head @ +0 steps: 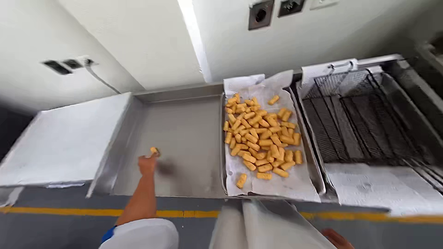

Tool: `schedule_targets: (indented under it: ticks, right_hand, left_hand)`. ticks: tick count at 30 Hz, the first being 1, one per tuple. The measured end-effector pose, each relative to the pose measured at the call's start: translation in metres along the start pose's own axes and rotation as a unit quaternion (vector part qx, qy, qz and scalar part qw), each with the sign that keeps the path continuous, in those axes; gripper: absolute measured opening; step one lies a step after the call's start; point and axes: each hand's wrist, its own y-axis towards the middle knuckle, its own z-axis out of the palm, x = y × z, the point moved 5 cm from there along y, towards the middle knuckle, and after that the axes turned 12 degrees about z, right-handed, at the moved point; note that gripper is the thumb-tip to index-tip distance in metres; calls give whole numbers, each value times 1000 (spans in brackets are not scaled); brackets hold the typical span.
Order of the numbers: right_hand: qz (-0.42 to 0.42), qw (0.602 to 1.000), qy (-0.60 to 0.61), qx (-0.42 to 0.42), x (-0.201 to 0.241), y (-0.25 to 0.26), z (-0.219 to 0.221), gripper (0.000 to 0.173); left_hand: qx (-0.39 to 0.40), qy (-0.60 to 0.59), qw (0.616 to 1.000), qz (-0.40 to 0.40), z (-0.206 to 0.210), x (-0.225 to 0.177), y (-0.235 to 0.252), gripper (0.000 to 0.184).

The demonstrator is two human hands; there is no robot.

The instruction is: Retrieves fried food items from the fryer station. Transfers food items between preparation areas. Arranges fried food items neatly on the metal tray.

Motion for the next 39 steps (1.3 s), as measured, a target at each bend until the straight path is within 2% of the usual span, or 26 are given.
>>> schedule_targets:
  ticks: [3,5,7,9,12,14,16,18,22,25,28,30,35,39]
  right_hand:
    - [-27,998,-53,8,39,12,58,29]
    - [-16,998,-52,11,62,13,83,30]
    - [-10,1000,-27,-1,74,14,96,30]
    - [-4,1000,5,-14,83,15,104,30]
    - [14,998,53,-17,91,13,120,30]
    - [17,994,111,0,101,12,135,32]
    - [2,980,196,19,115,9,154,35]
    - [-25,956,289,39,131,7,172,38]
    - [-44,881,470,47,150,13,204,41]
    - [6,862,504,-53,156,20,211,37]
    - [5,858,484,-172,163,13,207,38]
    - [-2,849,471,-239,165,8,205,34]
    - [35,827,477,-295,137,-13,214,20]
    - [68,770,514,-372,85,-50,228,11]
  left_hand:
    - [33,20,999,6,26,12,39,81]
    - [42,30,998,39,48,7,60,70]
    - [61,-15,992,109,73,-24,61,57]
    - [120,-85,963,227,95,-83,30,49]
    - [217,-152,881,392,120,-154,-63,46]
    - [280,-144,818,481,135,-177,-121,45]
    - [334,-101,777,524,149,-181,-157,49]
    - [359,-74,768,525,153,-178,-169,54]
    - [349,-90,789,499,128,-177,-160,45]
    - [352,-83,795,487,120,-179,-139,39]
    - [372,-86,790,481,133,-193,-120,36]
    - [385,-82,772,499,149,-218,-109,37]
    - [409,-42,713,568,184,-317,-98,42]
    - [382,3,677,629,213,-385,-80,55]
